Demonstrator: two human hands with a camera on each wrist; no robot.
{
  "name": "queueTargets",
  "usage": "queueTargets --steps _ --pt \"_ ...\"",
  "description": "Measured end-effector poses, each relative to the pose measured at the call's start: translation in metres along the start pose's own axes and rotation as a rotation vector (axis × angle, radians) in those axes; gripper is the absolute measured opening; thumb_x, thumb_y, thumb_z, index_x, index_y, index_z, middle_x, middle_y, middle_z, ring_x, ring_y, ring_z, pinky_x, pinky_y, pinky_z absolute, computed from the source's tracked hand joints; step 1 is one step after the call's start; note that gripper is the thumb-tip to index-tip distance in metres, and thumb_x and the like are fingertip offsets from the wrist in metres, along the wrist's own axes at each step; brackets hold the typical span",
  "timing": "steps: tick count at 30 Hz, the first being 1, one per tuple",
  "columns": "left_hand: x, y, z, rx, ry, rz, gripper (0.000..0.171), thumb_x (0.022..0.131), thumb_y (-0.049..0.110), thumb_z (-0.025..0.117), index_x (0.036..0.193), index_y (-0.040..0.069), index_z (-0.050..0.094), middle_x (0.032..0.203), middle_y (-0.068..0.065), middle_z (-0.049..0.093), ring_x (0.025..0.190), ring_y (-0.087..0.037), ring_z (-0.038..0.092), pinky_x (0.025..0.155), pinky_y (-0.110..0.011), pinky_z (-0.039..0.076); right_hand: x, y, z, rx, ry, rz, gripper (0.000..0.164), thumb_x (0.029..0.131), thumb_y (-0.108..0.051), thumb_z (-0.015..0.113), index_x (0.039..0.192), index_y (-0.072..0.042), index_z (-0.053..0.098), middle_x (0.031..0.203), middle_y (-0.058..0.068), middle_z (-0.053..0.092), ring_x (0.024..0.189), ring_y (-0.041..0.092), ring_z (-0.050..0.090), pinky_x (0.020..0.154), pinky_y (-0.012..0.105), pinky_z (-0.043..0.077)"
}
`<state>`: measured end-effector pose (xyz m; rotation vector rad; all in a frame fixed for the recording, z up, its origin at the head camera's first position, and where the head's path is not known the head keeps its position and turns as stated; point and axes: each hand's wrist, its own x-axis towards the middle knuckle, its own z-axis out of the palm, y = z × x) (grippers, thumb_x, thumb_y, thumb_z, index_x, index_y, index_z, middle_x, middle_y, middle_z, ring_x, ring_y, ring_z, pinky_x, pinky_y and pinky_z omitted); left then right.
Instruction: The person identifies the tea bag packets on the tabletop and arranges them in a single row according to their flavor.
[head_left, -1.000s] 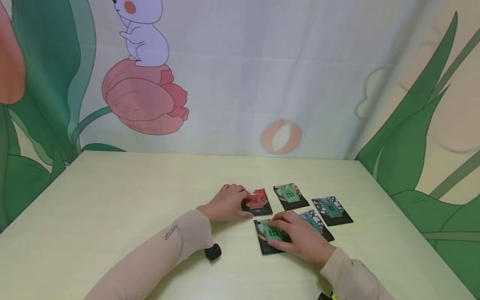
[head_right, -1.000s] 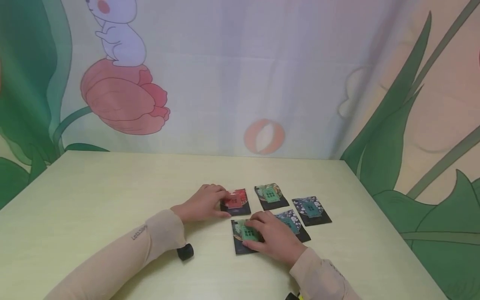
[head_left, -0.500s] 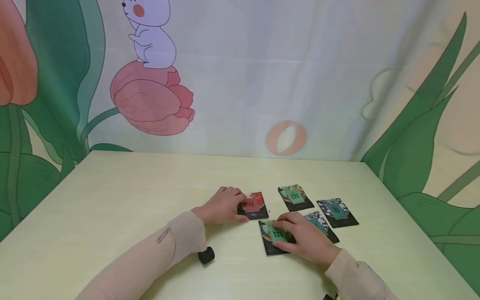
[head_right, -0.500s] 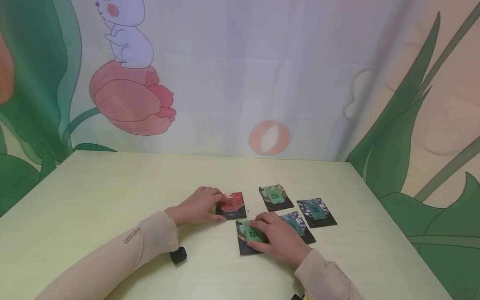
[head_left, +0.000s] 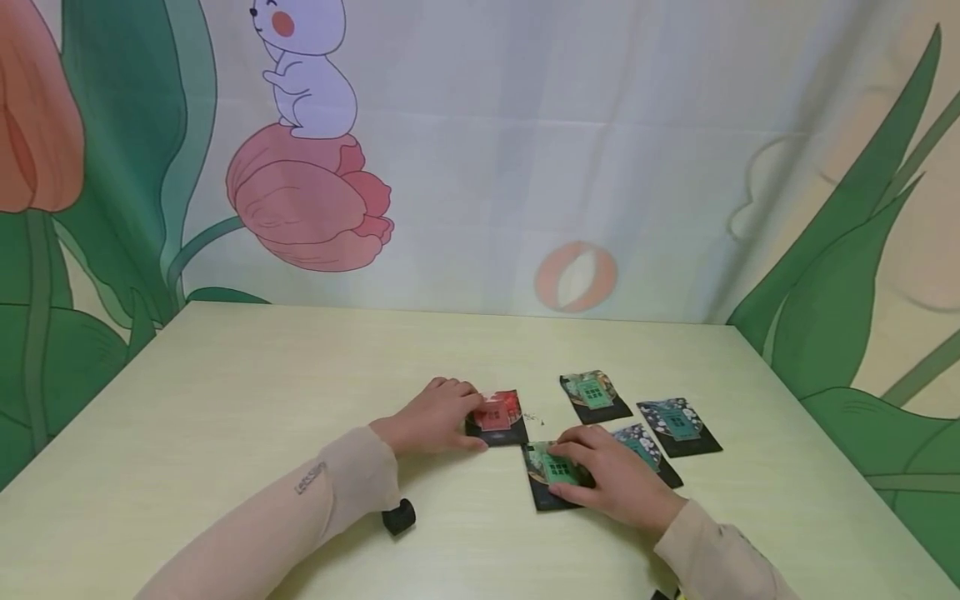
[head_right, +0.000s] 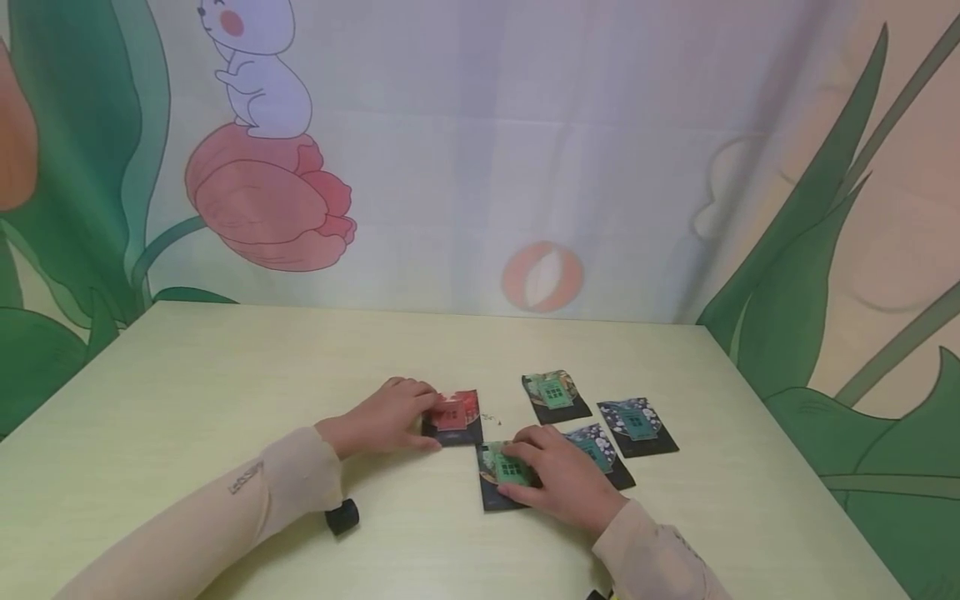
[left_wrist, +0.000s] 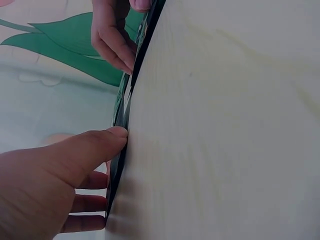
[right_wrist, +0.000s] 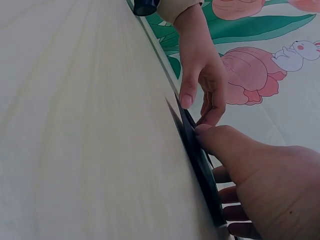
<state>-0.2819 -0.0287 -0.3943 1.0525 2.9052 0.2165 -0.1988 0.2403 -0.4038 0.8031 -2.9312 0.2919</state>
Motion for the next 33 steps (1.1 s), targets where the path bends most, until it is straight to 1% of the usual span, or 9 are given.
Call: queueTargets --steps 12,19,25,33 --pt "-0.015 -0.005 -0.003 0.005 -0.015 0.008 0.064 0.083 0.053 0.068 0.13 0.012 0.057 0.133 -0.006 0.057 0.127 -0.024 0.049 0.115 -0.043 0.031 -0.001 -0.002 -0.001 -0.02 0.002 0.005 0.05 0.087 -0.054 0.062 0.124 -0.021 0.064 0.122 -0.002 0.058 0.112 0.017 0.055 0.094 0.039 0.051" --pt "-0.024 -0.009 -0.003 0.028 -0.019 0.018 0.064 0.083 0.052 0.069 0.13 0.011 0.058 0.132 -0.007 0.058 0.126 -0.024 0.05 0.115 -0.042 0.032 0.0 -0.002 0.0 -0.011 -0.006 0.009 0.05 0.087 -0.055 0.061 0.124 -0.021 0.065 0.122 -0.003 0.058 0.111 0.016 0.055 0.093 0.039 0.052" --pt "-0.034 -0.008 -0.006 0.03 -0.024 0.023 0.062 0.083 0.05 0.069 0.128 0.009 0.059 0.131 -0.008 0.059 0.125 -0.025 0.051 0.113 -0.042 0.034 0.0 -0.002 0.0 -0.008 -0.002 0.004 0.05 0.087 -0.054 0.061 0.124 -0.021 0.064 0.123 -0.003 0.058 0.111 0.016 0.055 0.093 0.039 0.052" --pt "-0.044 -0.008 -0.006 0.045 -0.004 0.047 0.056 0.084 0.048 0.07 0.122 0.008 0.062 0.126 -0.008 0.061 0.119 -0.025 0.054 0.108 -0.041 0.04 -0.001 -0.001 0.001 -0.003 0.006 -0.004 0.05 0.087 -0.053 0.062 0.124 -0.021 0.064 0.123 -0.002 0.058 0.111 0.016 0.055 0.093 0.039 0.052"
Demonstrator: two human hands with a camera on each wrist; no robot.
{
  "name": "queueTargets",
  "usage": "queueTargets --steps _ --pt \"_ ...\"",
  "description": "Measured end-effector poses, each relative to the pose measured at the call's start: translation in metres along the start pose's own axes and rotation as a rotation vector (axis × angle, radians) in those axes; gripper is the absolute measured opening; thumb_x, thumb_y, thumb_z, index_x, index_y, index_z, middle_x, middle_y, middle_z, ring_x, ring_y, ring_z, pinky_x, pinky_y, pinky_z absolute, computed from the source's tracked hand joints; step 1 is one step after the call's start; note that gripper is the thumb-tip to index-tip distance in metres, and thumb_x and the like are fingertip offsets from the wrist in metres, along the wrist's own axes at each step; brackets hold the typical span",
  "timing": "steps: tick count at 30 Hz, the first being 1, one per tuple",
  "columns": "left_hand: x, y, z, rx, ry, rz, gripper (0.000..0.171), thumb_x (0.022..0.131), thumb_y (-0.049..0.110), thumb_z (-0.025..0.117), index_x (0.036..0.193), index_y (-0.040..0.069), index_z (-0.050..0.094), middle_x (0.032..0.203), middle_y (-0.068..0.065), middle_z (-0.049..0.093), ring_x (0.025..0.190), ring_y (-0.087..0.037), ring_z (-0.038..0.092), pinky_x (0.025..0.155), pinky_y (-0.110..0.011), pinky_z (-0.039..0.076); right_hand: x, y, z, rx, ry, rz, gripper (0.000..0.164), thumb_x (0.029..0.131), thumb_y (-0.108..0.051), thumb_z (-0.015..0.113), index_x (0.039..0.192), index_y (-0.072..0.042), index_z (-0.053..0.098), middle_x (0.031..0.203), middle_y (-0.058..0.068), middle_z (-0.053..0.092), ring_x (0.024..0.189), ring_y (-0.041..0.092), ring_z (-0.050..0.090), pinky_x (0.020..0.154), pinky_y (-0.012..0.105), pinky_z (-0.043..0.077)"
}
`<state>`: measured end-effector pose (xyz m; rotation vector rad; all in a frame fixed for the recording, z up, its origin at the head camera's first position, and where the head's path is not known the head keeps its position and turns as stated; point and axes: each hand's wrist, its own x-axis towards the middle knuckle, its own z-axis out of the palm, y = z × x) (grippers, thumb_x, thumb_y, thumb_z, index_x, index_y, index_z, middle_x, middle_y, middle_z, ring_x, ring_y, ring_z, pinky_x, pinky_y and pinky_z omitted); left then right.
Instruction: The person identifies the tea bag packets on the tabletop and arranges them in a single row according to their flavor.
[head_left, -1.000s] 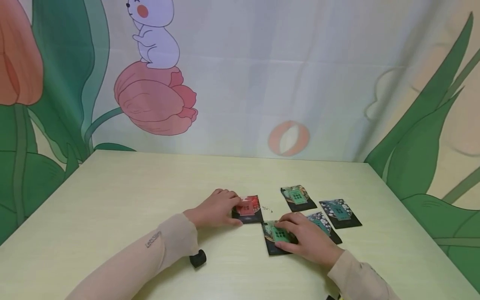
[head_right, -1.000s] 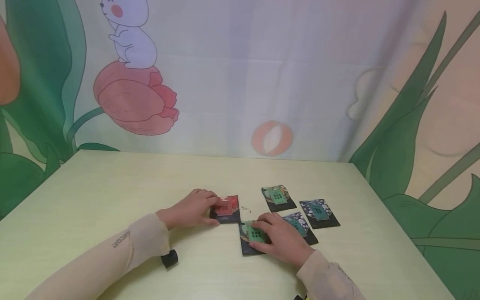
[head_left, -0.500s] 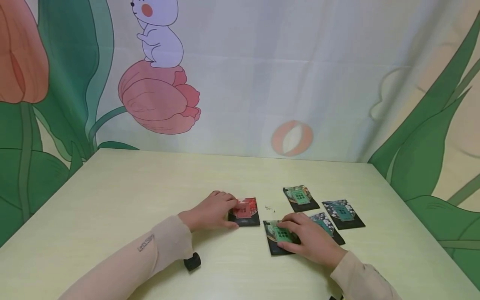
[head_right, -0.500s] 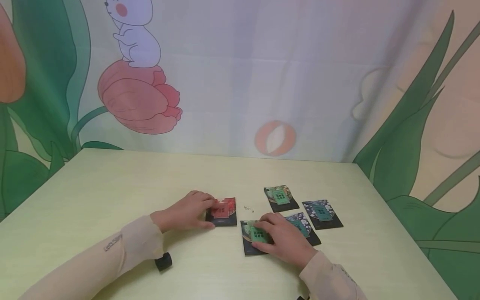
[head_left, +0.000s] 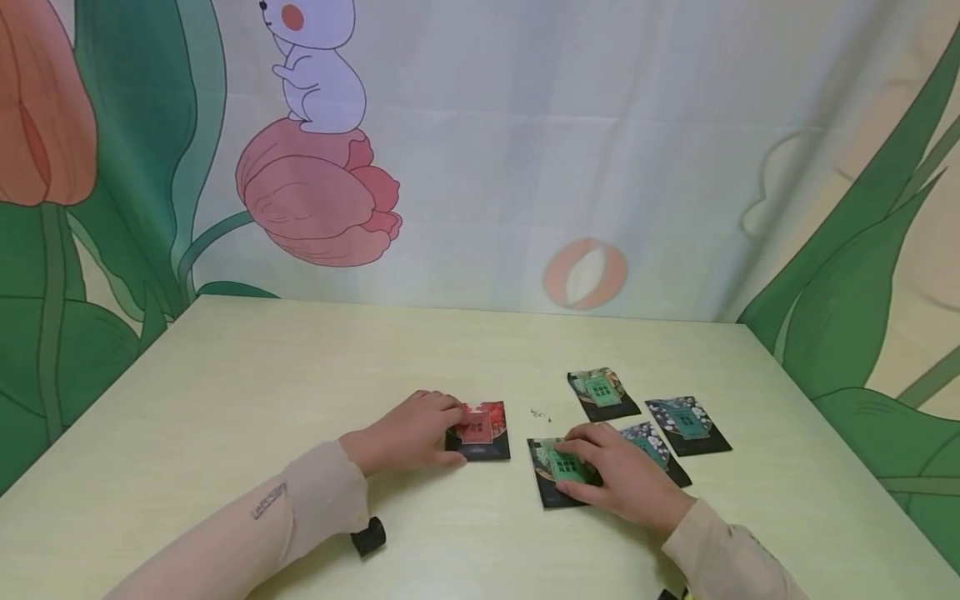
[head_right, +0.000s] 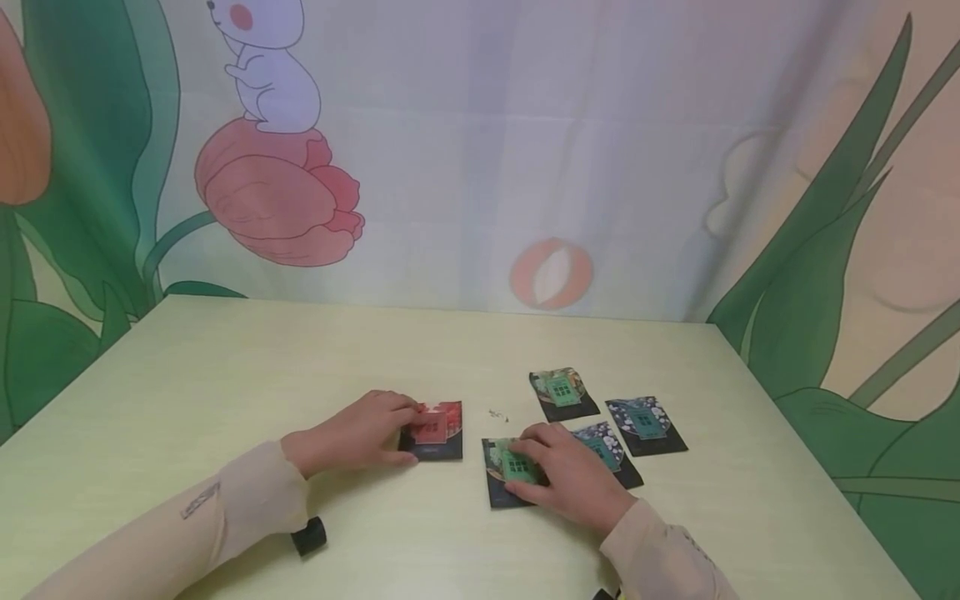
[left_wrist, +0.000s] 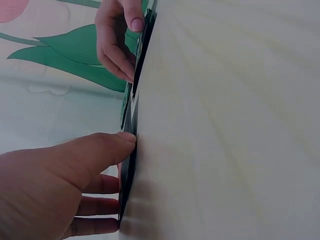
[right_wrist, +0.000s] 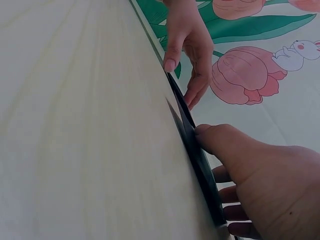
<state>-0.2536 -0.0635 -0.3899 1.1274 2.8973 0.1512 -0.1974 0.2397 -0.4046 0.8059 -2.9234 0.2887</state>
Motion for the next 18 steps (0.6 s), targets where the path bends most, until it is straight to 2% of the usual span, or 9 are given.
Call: queueTargets --steps 18 --pt "-0.025 0.007 -0.005 0.035 0.002 0.046 0.055 0.083 0.041 0.072 0.124 0.006 0.063 0.12 -0.008 0.062 0.108 -0.021 0.056 0.099 -0.036 0.047 0.0 0.002 0.001 -0.01 0.008 -0.011 0.051 0.087 -0.055 0.061 0.124 -0.021 0.064 0.122 -0.003 0.059 0.11 0.015 0.055 0.091 0.038 0.052"
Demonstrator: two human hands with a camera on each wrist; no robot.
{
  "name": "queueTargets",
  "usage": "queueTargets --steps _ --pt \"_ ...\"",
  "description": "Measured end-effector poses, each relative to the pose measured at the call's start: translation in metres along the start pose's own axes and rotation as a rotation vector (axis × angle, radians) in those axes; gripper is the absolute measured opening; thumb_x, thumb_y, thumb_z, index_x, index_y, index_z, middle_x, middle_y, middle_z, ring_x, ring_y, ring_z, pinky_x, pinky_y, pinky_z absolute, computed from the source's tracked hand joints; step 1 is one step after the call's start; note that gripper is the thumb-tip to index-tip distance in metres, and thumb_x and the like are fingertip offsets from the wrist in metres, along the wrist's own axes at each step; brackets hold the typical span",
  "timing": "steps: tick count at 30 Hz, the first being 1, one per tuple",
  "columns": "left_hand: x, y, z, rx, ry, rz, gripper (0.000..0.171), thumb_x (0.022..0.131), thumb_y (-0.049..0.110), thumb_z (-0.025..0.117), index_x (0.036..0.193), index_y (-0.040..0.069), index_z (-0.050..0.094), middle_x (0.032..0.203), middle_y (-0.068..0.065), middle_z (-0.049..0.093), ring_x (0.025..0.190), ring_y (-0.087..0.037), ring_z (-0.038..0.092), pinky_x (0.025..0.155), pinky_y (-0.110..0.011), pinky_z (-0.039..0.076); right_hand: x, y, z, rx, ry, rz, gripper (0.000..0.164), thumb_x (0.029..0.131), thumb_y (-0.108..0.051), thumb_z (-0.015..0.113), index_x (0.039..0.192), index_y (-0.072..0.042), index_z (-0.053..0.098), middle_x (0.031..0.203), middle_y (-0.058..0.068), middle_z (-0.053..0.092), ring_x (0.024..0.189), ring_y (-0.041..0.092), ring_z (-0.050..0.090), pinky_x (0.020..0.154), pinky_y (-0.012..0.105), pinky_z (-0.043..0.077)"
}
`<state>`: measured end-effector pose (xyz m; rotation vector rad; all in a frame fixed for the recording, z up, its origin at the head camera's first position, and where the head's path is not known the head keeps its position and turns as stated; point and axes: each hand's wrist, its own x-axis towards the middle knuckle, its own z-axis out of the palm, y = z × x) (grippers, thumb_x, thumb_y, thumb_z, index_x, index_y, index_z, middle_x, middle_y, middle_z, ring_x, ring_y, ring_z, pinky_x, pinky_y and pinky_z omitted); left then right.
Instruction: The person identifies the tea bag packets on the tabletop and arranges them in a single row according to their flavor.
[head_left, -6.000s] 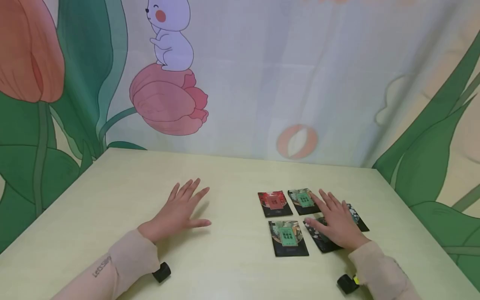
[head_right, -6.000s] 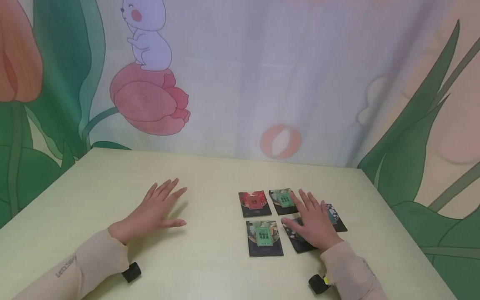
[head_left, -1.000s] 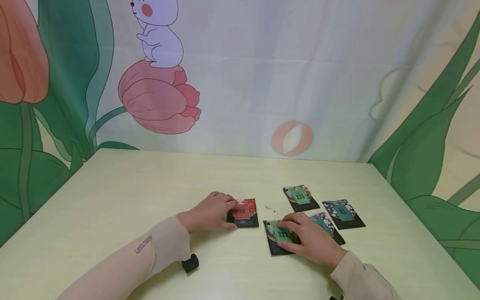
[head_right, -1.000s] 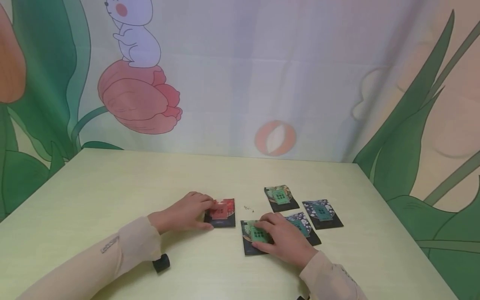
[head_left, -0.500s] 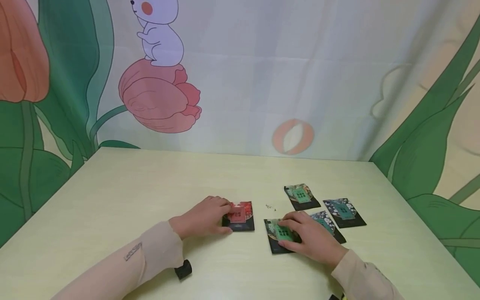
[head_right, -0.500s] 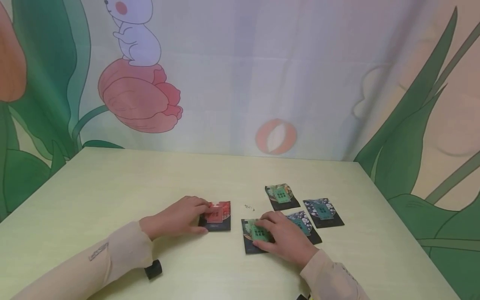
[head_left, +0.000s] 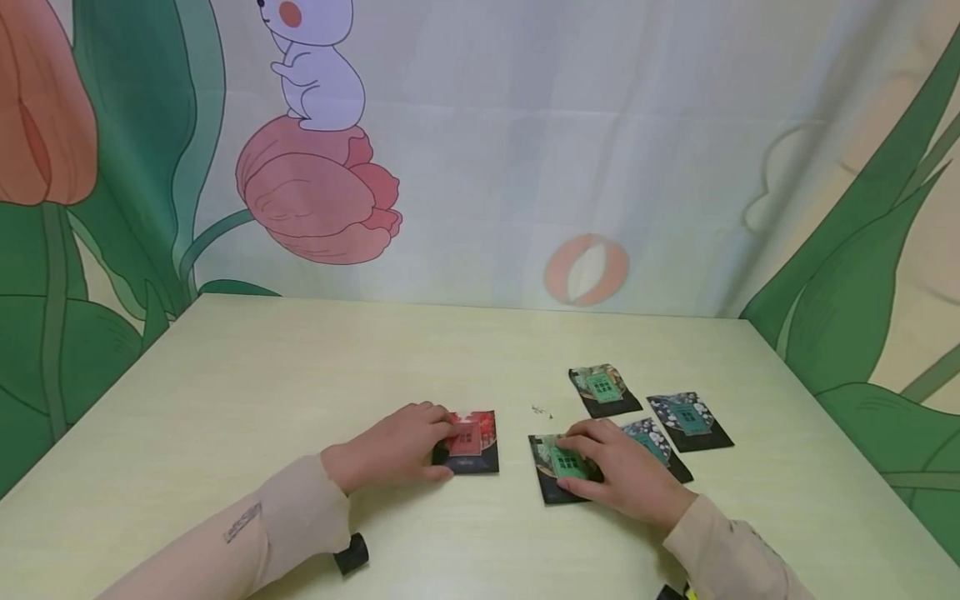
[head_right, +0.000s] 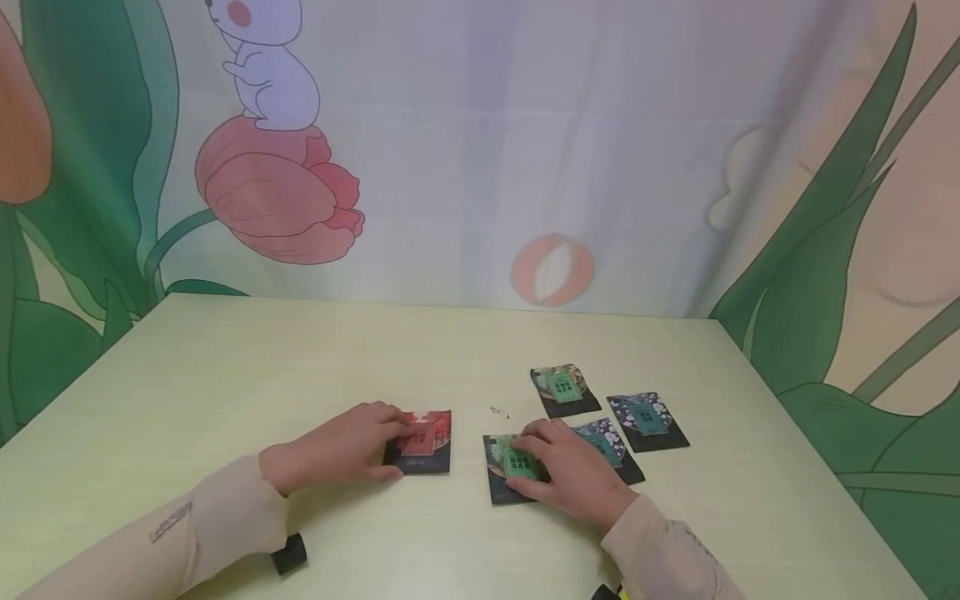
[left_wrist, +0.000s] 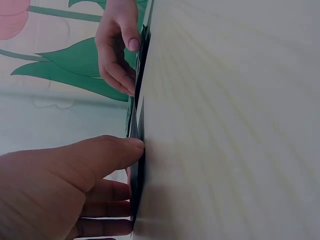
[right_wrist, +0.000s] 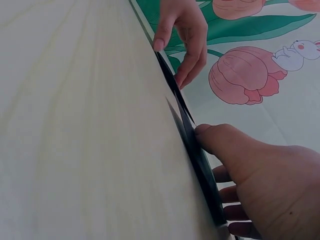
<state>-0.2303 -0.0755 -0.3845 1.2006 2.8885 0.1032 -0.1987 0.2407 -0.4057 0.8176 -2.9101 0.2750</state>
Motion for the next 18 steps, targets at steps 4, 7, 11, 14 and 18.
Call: queueTargets --steps 4,7,11,14,18 --pt "-0.005 0.001 0.0 0.009 -0.002 0.006 0.055 0.083 0.041 0.073 0.124 0.005 0.063 0.119 -0.008 0.062 0.106 -0.021 0.057 0.098 -0.036 0.048 0.001 0.0 0.0 -0.002 -0.004 -0.001 0.052 0.087 -0.057 0.059 0.124 -0.021 0.064 0.121 -0.003 0.059 0.11 0.015 0.055 0.092 0.038 0.052" --pt "-0.01 0.001 -0.001 0.005 0.002 0.009 0.055 0.082 0.041 0.073 0.124 0.005 0.063 0.118 -0.007 0.062 0.105 -0.021 0.058 0.097 -0.035 0.049 0.001 0.0 0.0 0.004 -0.007 -0.002 0.052 0.087 -0.057 0.059 0.124 -0.02 0.064 0.122 -0.003 0.059 0.11 0.016 0.055 0.092 0.038 0.052" --pt "-0.015 0.001 0.0 -0.007 0.007 0.01 0.055 0.082 0.041 0.073 0.124 0.006 0.064 0.117 -0.006 0.063 0.104 -0.019 0.058 0.096 -0.033 0.05 0.001 0.0 0.0 0.006 -0.007 -0.007 0.053 0.088 -0.057 0.059 0.125 -0.021 0.064 0.122 -0.003 0.058 0.111 0.016 0.055 0.092 0.039 0.052" --pt "-0.019 0.001 0.0 -0.019 0.006 0.01 0.056 0.082 0.041 0.073 0.125 0.006 0.063 0.119 -0.005 0.062 0.106 -0.019 0.058 0.097 -0.033 0.05 0.001 0.0 0.0 0.0 -0.005 -0.006 0.052 0.087 -0.057 0.059 0.125 -0.021 0.064 0.122 -0.002 0.058 0.111 0.016 0.055 0.092 0.039 0.052" --pt "-0.023 0.002 0.0 -0.042 0.009 0.003 0.057 0.082 0.04 0.074 0.126 0.006 0.062 0.12 -0.005 0.062 0.108 -0.019 0.057 0.098 -0.034 0.049 0.0 -0.001 -0.001 -0.001 -0.008 -0.003 0.051 0.088 -0.055 0.06 0.125 -0.021 0.064 0.122 -0.002 0.058 0.112 0.017 0.055 0.092 0.039 0.052"
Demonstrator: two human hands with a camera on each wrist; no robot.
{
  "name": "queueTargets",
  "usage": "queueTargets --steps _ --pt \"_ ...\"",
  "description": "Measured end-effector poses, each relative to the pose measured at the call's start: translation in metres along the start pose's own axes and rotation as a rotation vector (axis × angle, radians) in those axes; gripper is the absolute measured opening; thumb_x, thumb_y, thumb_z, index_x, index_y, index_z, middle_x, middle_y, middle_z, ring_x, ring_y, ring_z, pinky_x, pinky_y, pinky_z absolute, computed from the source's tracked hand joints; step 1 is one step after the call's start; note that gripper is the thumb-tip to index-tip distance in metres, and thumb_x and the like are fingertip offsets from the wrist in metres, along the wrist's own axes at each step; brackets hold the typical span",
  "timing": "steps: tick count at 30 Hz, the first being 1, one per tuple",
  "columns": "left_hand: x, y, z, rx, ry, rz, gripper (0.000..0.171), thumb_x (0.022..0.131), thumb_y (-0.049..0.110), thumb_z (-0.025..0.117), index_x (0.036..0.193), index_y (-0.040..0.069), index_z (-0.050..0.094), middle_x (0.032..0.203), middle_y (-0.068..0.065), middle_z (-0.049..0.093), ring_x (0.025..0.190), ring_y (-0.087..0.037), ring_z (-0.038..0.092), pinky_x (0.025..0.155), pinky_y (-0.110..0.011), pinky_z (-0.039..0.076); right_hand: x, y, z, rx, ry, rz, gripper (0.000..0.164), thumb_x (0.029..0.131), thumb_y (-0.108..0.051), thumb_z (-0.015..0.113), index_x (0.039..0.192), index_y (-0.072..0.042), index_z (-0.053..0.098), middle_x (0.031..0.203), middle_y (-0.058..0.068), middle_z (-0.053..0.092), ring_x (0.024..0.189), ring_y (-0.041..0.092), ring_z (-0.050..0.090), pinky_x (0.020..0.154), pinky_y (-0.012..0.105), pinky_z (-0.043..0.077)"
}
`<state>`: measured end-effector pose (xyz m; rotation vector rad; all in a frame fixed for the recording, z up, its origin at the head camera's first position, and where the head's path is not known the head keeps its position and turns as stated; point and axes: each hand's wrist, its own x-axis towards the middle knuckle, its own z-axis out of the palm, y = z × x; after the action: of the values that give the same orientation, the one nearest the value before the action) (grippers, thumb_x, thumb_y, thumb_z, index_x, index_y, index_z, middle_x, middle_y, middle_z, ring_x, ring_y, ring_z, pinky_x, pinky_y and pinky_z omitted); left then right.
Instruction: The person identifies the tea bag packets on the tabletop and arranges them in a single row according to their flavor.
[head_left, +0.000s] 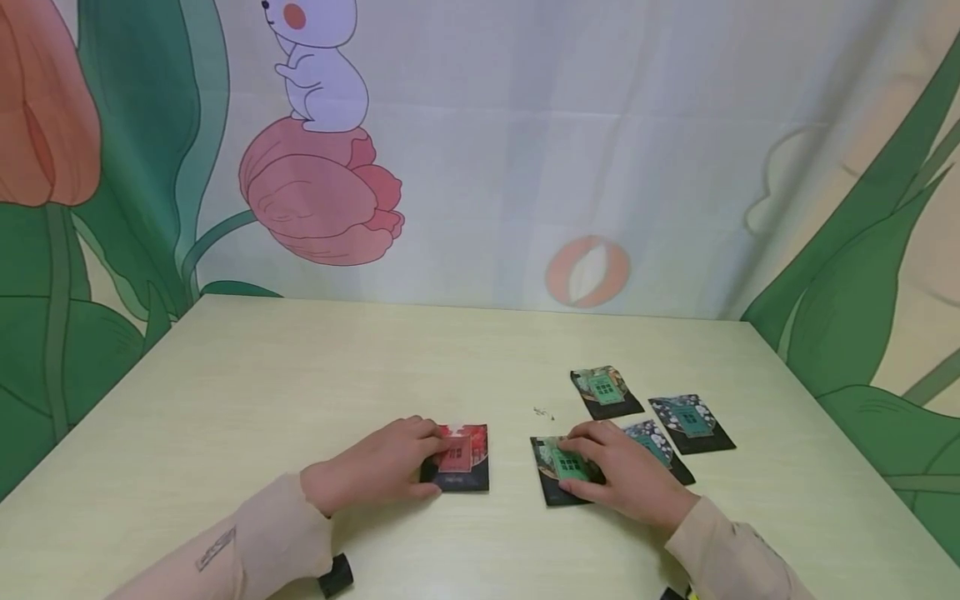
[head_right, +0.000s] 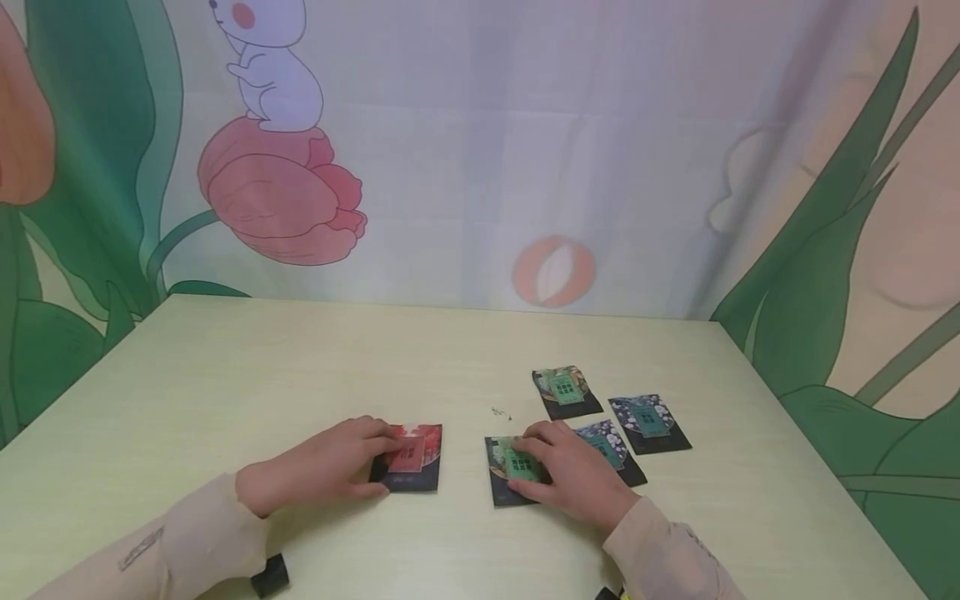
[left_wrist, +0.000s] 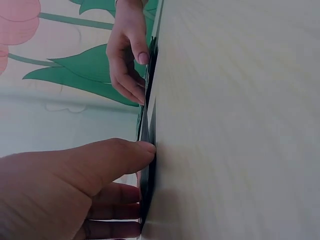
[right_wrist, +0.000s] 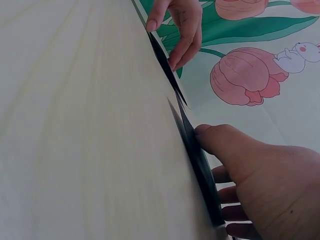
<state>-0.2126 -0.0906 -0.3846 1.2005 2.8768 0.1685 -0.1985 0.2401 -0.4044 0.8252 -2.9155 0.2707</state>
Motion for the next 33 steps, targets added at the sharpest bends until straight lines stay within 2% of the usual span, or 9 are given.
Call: queueTargets --steps 7,16,23,33 --pt "-0.007 0.001 -0.002 -0.008 0.006 -0.006 0.052 0.08 0.039 0.076 0.118 0.004 0.066 0.117 -0.006 0.063 0.107 -0.02 0.059 0.098 -0.035 0.05 0.0 -0.002 0.0 0.002 -0.017 0.006 0.05 0.088 -0.052 0.062 0.126 -0.02 0.063 0.123 -0.001 0.058 0.113 0.017 0.054 0.093 0.039 0.052" --pt "-0.015 0.0 -0.004 0.012 -0.007 -0.02 0.052 0.08 0.038 0.076 0.119 0.005 0.066 0.119 -0.007 0.063 0.107 -0.02 0.059 0.098 -0.035 0.05 0.0 -0.003 0.001 0.011 -0.025 0.025 0.051 0.088 -0.054 0.06 0.127 -0.02 0.063 0.124 -0.002 0.057 0.114 0.017 0.054 0.093 0.04 0.052" --pt "-0.022 -0.004 -0.002 0.022 0.021 -0.001 0.051 0.08 0.036 0.076 0.118 0.004 0.067 0.116 -0.007 0.063 0.105 -0.02 0.06 0.096 -0.035 0.051 0.0 -0.004 0.001 0.013 -0.029 0.029 0.051 0.088 -0.053 0.06 0.127 -0.02 0.063 0.124 -0.002 0.057 0.113 0.017 0.054 0.093 0.04 0.051" --pt "-0.029 -0.007 -0.005 0.005 0.021 -0.016 0.049 0.08 0.038 0.075 0.116 0.006 0.067 0.115 -0.005 0.063 0.104 -0.019 0.058 0.095 -0.035 0.051 0.0 -0.005 0.002 0.006 -0.024 0.047 0.053 0.089 -0.056 0.058 0.128 -0.021 0.062 0.125 -0.002 0.057 0.114 0.017 0.053 0.094 0.041 0.051"
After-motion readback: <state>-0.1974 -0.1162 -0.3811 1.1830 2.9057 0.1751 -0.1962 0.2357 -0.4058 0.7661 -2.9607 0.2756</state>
